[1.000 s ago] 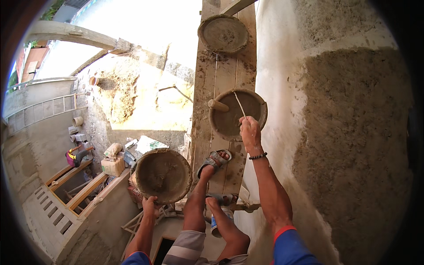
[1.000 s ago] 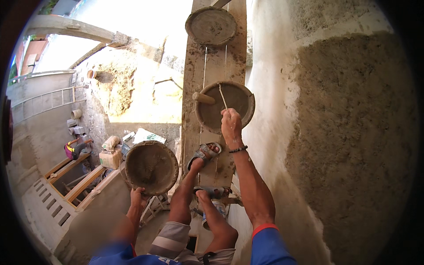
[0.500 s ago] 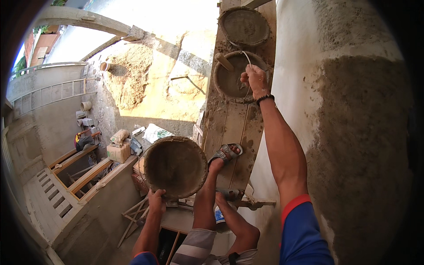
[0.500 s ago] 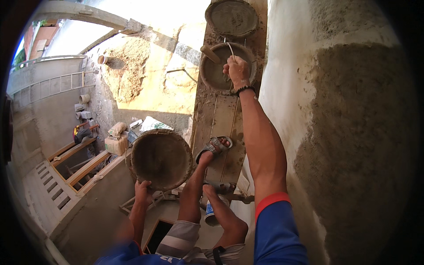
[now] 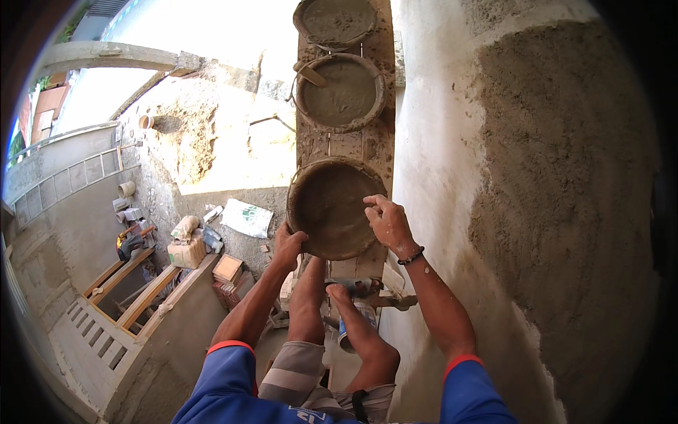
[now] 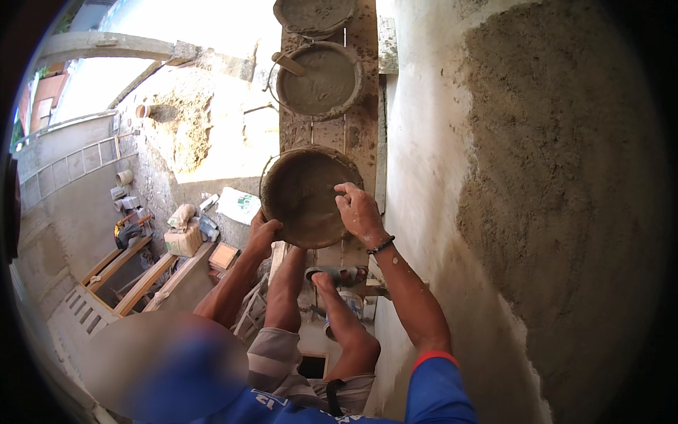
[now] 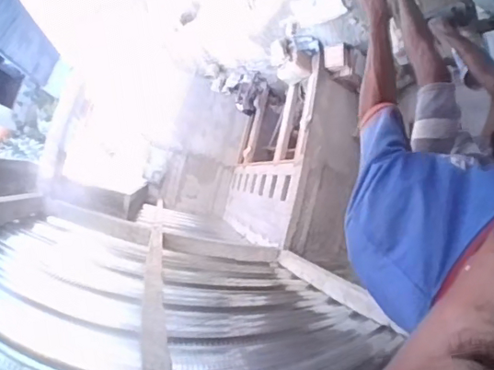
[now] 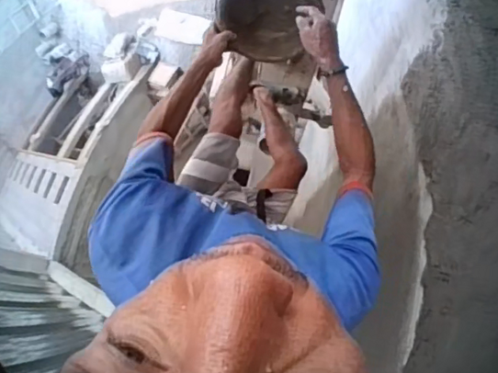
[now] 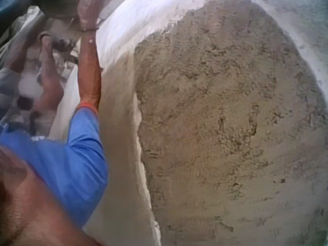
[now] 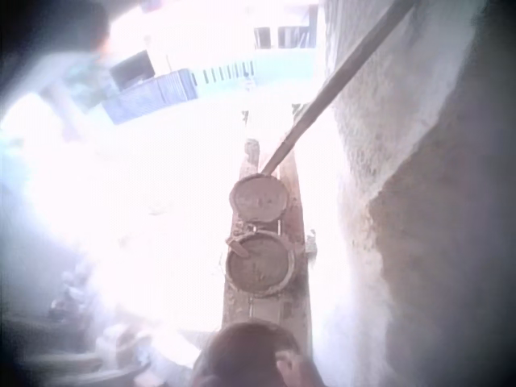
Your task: The person uses a long wooden board to level wet plaster on a high wall, then refills a bucket with water from another bucket, and uses a trowel to scoop plaster onto the wall from a bucket.
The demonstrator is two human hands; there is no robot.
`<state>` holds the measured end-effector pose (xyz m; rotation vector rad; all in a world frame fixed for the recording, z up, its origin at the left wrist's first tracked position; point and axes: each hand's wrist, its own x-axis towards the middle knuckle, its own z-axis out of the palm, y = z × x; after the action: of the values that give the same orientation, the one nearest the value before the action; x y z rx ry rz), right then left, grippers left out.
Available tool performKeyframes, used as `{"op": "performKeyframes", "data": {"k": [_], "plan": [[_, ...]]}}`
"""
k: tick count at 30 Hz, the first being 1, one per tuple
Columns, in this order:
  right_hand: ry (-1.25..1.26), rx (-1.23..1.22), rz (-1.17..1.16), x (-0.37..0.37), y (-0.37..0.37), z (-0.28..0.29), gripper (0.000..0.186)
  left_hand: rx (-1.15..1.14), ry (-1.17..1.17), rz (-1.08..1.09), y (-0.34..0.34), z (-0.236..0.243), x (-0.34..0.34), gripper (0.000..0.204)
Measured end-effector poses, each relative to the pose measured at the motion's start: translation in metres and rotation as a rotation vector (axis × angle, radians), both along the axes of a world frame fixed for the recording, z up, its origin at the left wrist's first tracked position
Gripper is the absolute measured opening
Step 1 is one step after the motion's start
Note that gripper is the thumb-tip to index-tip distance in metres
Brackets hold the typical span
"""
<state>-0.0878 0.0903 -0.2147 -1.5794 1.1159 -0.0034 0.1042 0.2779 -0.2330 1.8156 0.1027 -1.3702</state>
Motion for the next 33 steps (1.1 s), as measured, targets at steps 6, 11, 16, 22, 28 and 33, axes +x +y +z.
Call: {"op": "performKeyframes", "data": {"k": [6, 11, 16, 22, 28, 33], "plan": [[-0.007, -0.151, -0.351, 0.002, -0.052, -0.04, 0.029, -0.07, 0.037, -0.087, -0.035, -0.101, -0.019, 0.041], [0.008, -0.254, -0.134, 0.074, -0.116, -0.069, 0.031, -0.044, 0.035, -0.144, -0.066, -0.122, -0.03, 0.042], [-0.017, -0.338, 0.023, 0.194, -0.16, -0.102, 0.039, -0.05, 0.027, -0.134, -0.054, -0.142, -0.02, 0.045], [-0.21, -1.002, 0.641, 0.298, -0.181, -0.137, 0.034, -0.025, -0.067, -0.191, -0.05, -0.154, -0.017, 0.048], [-0.06, -0.89, 0.891, 0.261, -0.209, -0.097, 0.024, -0.011, -0.104, -0.164, -0.036, -0.169, -0.009, 0.051], [0.921, -0.894, 0.871, 0.162, -0.291, -0.085, 0.032, 0.001, -0.063, -0.216, -0.045, -0.163, -0.007, 0.056]]}}
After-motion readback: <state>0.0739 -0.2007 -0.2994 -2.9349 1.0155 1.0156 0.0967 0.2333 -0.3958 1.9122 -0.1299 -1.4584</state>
